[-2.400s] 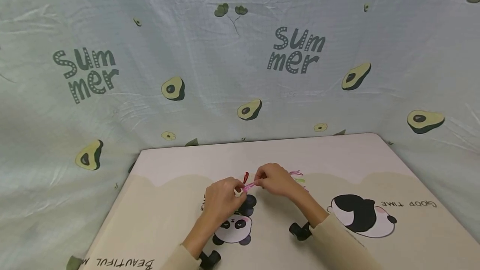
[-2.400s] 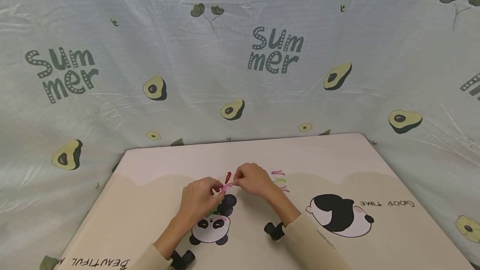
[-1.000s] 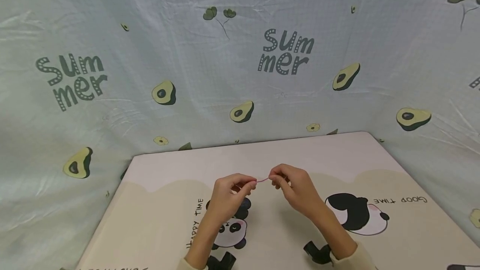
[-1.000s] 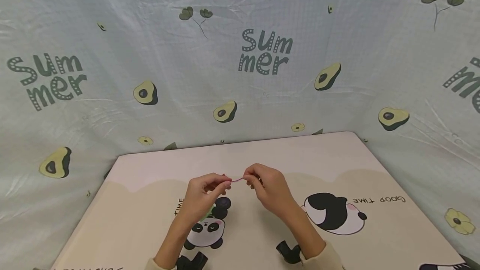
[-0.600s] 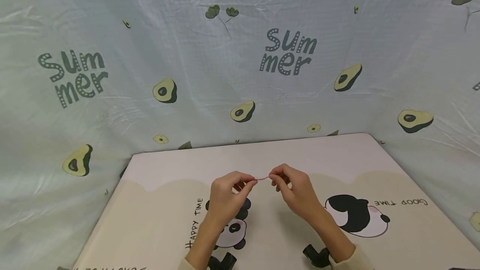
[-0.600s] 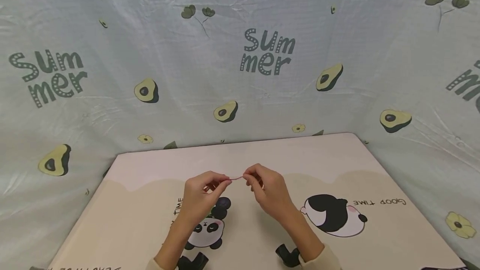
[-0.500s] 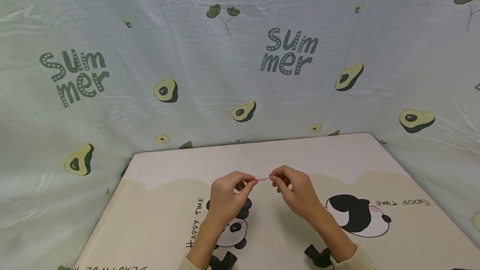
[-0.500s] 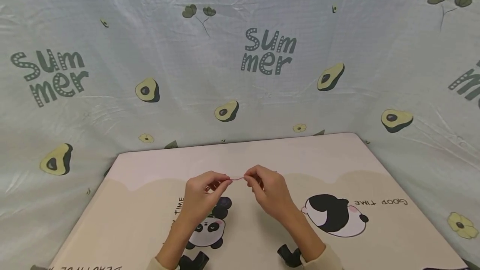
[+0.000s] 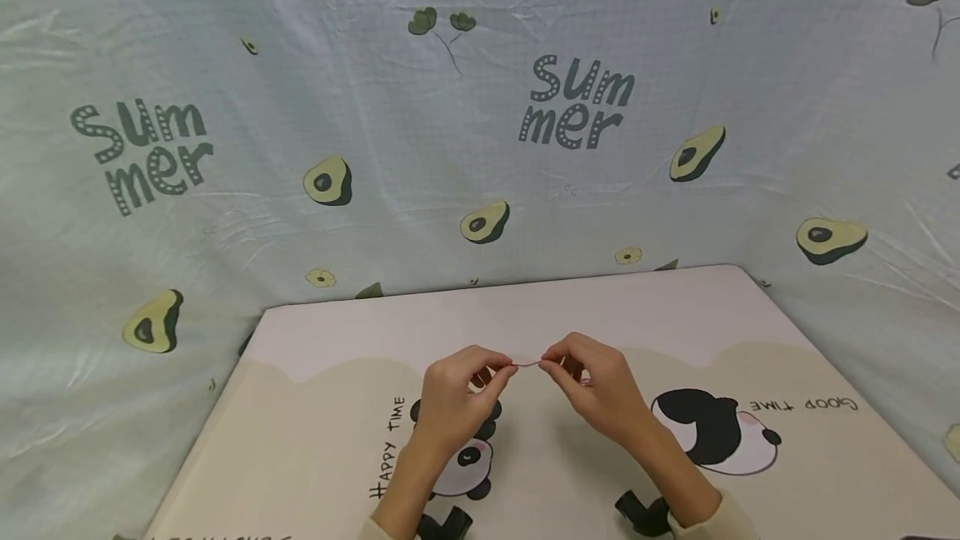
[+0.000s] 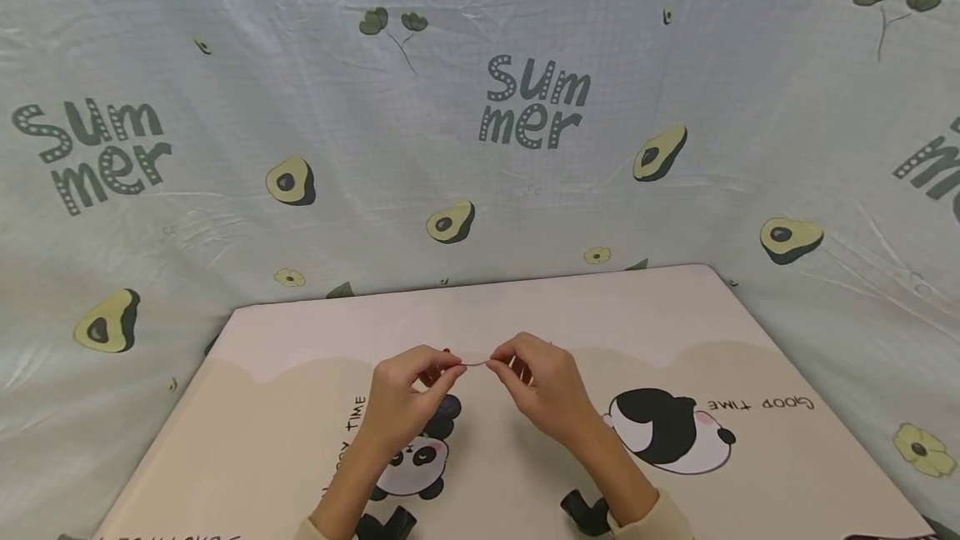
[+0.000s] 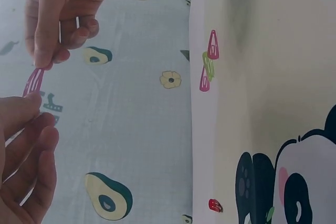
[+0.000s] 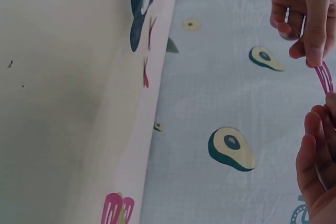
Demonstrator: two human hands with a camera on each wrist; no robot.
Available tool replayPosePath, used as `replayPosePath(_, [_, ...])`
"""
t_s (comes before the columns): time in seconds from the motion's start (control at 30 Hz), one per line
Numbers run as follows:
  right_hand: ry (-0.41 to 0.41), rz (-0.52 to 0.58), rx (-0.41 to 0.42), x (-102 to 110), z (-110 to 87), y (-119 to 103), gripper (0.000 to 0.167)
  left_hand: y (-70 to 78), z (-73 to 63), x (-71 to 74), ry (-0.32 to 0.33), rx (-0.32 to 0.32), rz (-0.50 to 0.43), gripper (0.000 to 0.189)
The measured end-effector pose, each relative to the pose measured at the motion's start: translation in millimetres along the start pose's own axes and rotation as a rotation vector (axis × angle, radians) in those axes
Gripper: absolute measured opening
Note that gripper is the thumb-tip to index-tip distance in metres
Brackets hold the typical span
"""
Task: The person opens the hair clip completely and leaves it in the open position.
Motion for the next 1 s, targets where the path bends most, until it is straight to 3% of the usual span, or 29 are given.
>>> replayPosePath(0.37, [0.020, 0.006, 0.029, 0.4, 1.7, -2.2, 0.025, -0.8, -2.5, 0.2, 0.030, -0.014, -0.072, 0.010])
replayPosePath(0.6, [0.010, 0.001, 0.034, -0.4, 0.9, -4.3, 0.028, -2.5, -6.6, -0.1, 0.023, 0.022, -0.138, 0.006])
replayPosePath(1.0, [0.041, -0.009, 0.053, -0.4, 0.6, -7.4, 0.024, -0.4, -6.9, 2.1, 0.037, 0.014, -0.150, 0.004])
Point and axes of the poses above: each hand's wrist, its own z-axis towards the middle knuckle, its own x-axis out of the back of the hand, y = z × x, the point moved 2 cm from there along z, towards the middle knuckle, and after that the axes turned 13 degrees about -z, right-handed, at the moved point
